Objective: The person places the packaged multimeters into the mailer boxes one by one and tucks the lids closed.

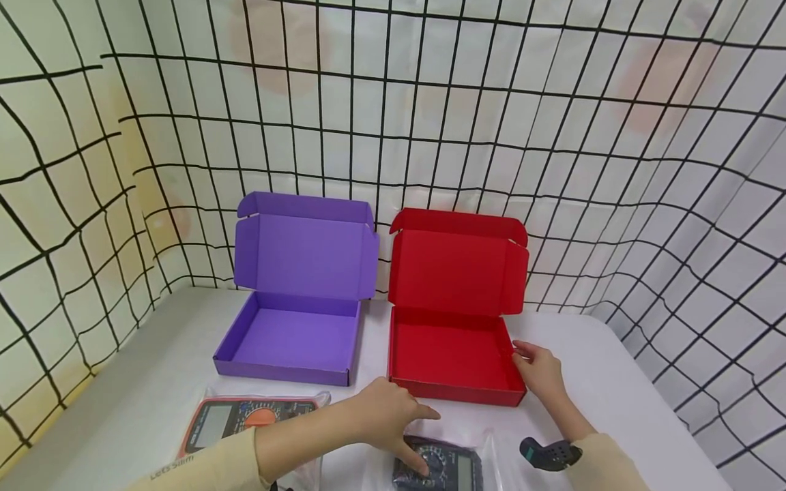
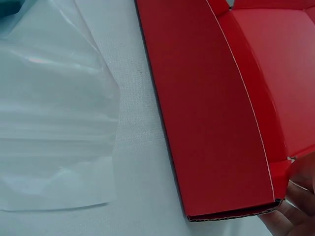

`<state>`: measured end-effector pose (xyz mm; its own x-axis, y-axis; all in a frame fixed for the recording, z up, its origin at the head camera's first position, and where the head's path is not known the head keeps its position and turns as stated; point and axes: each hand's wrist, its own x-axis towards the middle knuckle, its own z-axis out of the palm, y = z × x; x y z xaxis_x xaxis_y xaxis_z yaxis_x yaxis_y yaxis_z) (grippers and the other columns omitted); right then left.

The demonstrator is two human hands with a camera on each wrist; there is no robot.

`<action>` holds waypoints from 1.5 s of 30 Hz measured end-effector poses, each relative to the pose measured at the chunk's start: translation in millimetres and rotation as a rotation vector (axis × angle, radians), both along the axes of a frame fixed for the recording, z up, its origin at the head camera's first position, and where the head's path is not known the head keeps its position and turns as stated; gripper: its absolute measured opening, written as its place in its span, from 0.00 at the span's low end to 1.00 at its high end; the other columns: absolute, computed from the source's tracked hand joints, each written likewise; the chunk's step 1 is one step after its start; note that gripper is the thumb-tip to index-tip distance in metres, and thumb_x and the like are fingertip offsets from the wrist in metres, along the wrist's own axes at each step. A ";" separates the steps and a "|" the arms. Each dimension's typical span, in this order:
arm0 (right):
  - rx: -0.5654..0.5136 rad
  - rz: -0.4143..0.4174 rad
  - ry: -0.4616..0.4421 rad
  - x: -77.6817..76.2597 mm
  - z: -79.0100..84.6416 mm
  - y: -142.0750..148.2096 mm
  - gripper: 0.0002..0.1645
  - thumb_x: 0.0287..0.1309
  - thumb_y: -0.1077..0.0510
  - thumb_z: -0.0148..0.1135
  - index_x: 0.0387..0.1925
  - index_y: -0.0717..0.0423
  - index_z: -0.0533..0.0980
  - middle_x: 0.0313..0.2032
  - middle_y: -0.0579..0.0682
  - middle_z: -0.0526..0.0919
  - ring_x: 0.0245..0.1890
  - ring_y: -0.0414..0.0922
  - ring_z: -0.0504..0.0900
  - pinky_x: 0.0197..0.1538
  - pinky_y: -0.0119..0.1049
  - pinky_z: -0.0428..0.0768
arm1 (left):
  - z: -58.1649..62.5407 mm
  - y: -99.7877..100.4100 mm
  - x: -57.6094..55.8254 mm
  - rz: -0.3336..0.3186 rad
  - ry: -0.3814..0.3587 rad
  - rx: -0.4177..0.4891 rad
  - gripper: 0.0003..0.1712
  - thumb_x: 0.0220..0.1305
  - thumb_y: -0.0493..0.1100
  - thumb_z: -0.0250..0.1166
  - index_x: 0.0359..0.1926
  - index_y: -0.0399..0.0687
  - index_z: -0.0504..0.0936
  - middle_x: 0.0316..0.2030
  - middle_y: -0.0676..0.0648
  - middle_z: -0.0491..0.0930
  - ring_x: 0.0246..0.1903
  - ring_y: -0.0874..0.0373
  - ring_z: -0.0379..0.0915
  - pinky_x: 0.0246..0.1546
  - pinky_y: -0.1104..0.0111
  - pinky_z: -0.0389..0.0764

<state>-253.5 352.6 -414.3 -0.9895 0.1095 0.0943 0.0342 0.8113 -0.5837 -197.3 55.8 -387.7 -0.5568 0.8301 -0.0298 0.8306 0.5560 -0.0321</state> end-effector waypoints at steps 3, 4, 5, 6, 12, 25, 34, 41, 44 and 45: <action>-0.010 -0.007 -0.030 0.3 0.6 0.3 0.24 0.63 0.62 0.49 0.57 0.73 0.67 0.49 0.72 0.74 0.46 0.64 0.76 0.43 0.47 0.80 | -1.9 0.8 3.6 -0.018 -0.024 -0.052 0.38 0.42 0.78 0.59 0.57 0.77 0.72 0.09 0.62 0.65 0.13 0.66 0.52 0.13 0.74 0.56; -0.015 -0.009 -0.037 0.2 0.9 0.3 0.24 0.63 0.61 0.48 0.57 0.73 0.66 0.50 0.73 0.74 0.47 0.64 0.76 0.43 0.47 0.80 | -2.7 1.3 4.6 -0.021 -0.035 -0.060 0.38 0.42 0.77 0.59 0.57 0.78 0.72 0.09 0.62 0.66 0.13 0.66 0.53 0.13 0.74 0.56; -0.018 -0.009 -0.041 0.1 1.1 0.4 0.24 0.63 0.61 0.48 0.57 0.73 0.66 0.50 0.73 0.74 0.47 0.64 0.75 0.43 0.46 0.81 | -4.0 1.9 5.4 -0.027 -0.041 -0.063 0.37 0.42 0.77 0.59 0.57 0.78 0.72 0.10 0.62 0.66 0.13 0.67 0.54 0.14 0.75 0.57; -0.022 -0.010 -0.049 0.1 1.2 0.6 0.24 0.64 0.61 0.48 0.57 0.73 0.66 0.50 0.73 0.73 0.47 0.64 0.75 0.43 0.46 0.81 | -4.9 2.5 5.8 -0.031 -0.053 -0.062 0.37 0.42 0.76 0.60 0.57 0.78 0.72 0.11 0.63 0.67 0.14 0.67 0.55 0.14 0.75 0.57; -0.068 -0.003 -0.102 0.9 0.2 3.2 0.27 0.65 0.57 0.48 0.58 0.73 0.65 0.52 0.73 0.71 0.39 0.56 0.78 0.39 0.41 0.82 | -10.8 8.3 7.2 -0.064 -0.095 -0.052 0.35 0.42 0.74 0.62 0.54 0.77 0.75 0.21 0.66 0.77 0.18 0.71 0.62 0.18 0.77 0.62; -0.147 -0.006 -0.205 2.3 0.6 4.8 0.32 0.67 0.52 0.47 0.61 0.73 0.59 0.56 0.74 0.66 0.45 0.60 0.75 0.41 0.41 0.82 | -13.4 23.0 11.0 -0.128 -0.071 -0.088 0.26 0.38 0.72 0.67 0.36 0.66 0.81 0.21 0.64 0.78 0.18 0.72 0.64 0.18 0.80 0.63; -0.147 -0.003 -0.203 3.7 -0.1 4.8 0.33 0.67 0.51 0.47 0.62 0.73 0.58 0.57 0.74 0.65 0.46 0.60 0.76 0.42 0.41 0.81 | -16.6 29.6 15.2 -0.120 -0.004 -0.103 0.23 0.37 0.73 0.67 0.28 0.66 0.82 0.18 0.63 0.76 0.16 0.70 0.64 0.16 0.78 0.62; -0.153 -0.014 -0.211 3.0 0.4 4.1 0.32 0.67 0.52 0.47 0.62 0.73 0.59 0.57 0.75 0.65 0.46 0.60 0.75 0.41 0.40 0.82 | -18.7 30.9 17.5 -0.111 -0.025 -0.053 0.22 0.34 0.71 0.70 0.26 0.64 0.82 0.16 0.63 0.75 0.16 0.70 0.63 0.15 0.79 0.62; -0.156 -0.021 -0.212 3.0 -0.6 3.7 0.33 0.67 0.51 0.47 0.62 0.73 0.59 0.57 0.74 0.65 0.46 0.60 0.75 0.41 0.40 0.82 | -18.8 31.8 20.0 -0.081 -0.099 -0.022 0.22 0.35 0.67 0.72 0.28 0.61 0.83 0.16 0.62 0.75 0.16 0.71 0.63 0.16 0.80 0.63; -0.155 -0.023 -0.212 3.1 -0.8 3.8 0.33 0.67 0.51 0.47 0.62 0.72 0.59 0.57 0.74 0.65 0.46 0.60 0.75 0.41 0.40 0.82 | -18.9 32.4 21.3 -0.066 -0.123 -0.011 0.22 0.36 0.66 0.73 0.28 0.60 0.83 0.16 0.61 0.76 0.16 0.71 0.63 0.17 0.81 0.64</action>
